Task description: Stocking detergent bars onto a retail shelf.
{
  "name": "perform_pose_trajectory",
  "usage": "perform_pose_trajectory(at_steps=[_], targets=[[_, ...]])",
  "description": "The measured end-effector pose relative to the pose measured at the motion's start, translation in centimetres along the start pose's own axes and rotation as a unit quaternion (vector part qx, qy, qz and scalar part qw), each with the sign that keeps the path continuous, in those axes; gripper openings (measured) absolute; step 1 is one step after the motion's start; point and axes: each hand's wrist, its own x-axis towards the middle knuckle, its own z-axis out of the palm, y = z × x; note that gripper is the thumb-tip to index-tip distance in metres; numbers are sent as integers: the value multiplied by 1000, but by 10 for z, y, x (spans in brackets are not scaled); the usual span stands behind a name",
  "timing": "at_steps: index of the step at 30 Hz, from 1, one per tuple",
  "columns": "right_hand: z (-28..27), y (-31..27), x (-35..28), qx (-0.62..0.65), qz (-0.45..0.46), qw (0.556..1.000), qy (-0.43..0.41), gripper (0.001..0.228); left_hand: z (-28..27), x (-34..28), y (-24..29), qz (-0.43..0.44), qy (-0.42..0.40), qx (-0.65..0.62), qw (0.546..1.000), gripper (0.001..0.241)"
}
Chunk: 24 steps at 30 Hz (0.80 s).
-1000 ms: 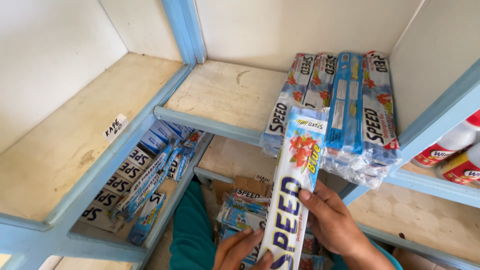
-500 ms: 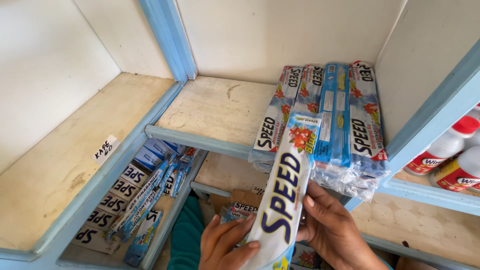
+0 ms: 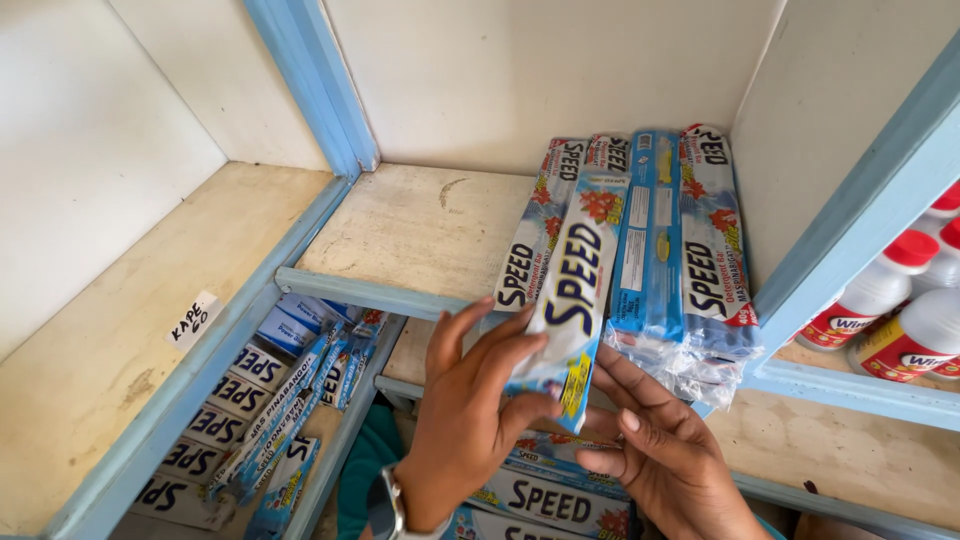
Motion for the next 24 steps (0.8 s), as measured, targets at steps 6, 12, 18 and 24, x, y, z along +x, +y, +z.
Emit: perform_pose_trajectory(at_steps=[6,12,18,24], targets=[[-17,6,-1,0,-28,999,29,68,32,32,-23,14,5,15,1000,49],[-12,6,0,-18,-48,997,55,61,44,52,-27,10,-5,45,999,49],[-15,1,6,-86,-38,992,81,53,16,75,-32,54,-67,66,994,68],[-20,4,6,-92,-27,991,98,44,14,95,-27,147,19,175,973,48]])
